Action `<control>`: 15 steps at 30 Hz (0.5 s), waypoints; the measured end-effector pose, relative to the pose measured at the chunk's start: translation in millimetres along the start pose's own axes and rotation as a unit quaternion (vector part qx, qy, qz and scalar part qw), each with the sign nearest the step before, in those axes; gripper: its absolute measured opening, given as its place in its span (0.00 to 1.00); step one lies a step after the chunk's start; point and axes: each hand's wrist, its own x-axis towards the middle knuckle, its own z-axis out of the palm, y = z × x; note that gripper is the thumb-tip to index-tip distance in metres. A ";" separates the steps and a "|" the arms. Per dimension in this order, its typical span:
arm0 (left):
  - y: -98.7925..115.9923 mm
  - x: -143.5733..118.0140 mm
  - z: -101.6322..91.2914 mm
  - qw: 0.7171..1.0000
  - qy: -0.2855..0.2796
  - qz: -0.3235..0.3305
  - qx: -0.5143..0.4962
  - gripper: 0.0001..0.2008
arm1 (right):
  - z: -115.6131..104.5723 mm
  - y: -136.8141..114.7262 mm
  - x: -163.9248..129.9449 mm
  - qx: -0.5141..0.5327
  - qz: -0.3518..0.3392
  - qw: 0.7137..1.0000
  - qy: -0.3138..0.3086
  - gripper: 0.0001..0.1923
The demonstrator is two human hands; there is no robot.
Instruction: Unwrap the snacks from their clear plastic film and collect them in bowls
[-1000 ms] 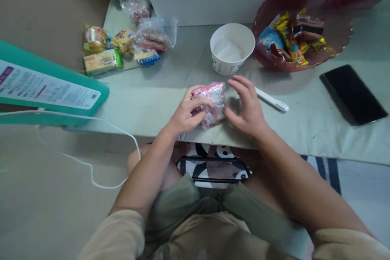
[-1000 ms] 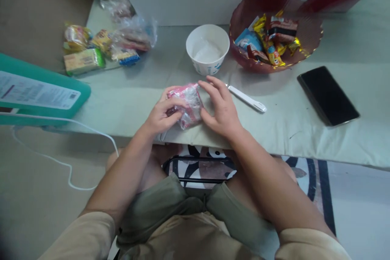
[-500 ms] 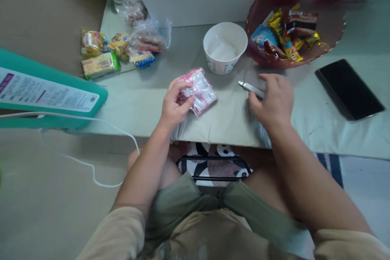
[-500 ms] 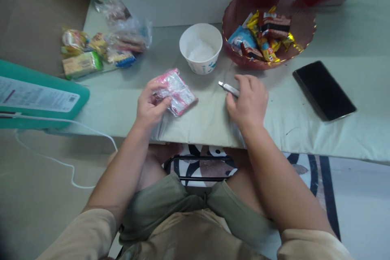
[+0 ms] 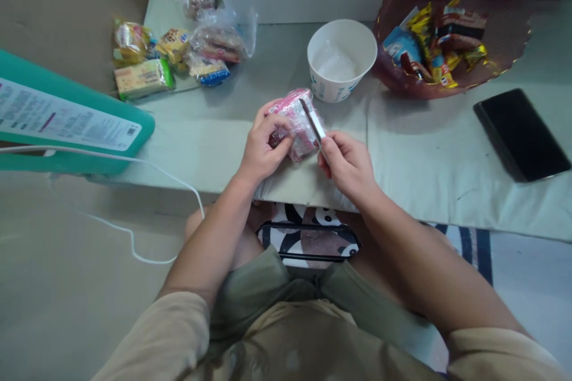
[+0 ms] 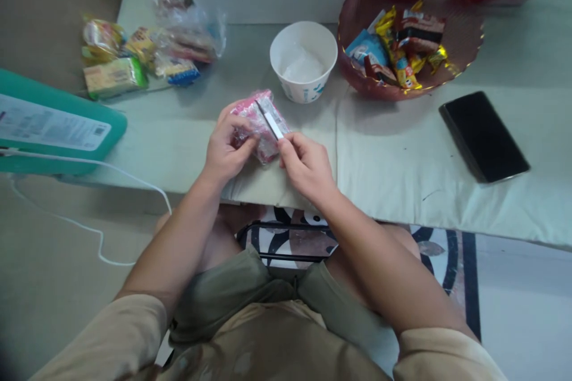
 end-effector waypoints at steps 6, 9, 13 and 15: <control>-7.2 -1.6 1.8 1.000 0.008 0.010 -0.004 0.09 | -4.9 0.2 10.1 -0.100 0.060 0.992 -0.035 0.20; -14.1 -1.1 -1.7 1.000 0.021 -0.007 -0.019 0.10 | -12.2 -0.6 7.0 -0.166 0.079 0.980 -0.077 0.22; -22.3 4.4 -7.4 0.997 0.062 -0.043 -0.035 0.15 | -22.1 -2.9 2.2 -0.242 0.120 0.956 -0.115 0.23; -24.8 7.8 -10.4 0.994 0.084 -0.057 -0.043 0.19 | -29.1 -5.2 0.4 -0.277 0.145 0.940 -0.135 0.23</control>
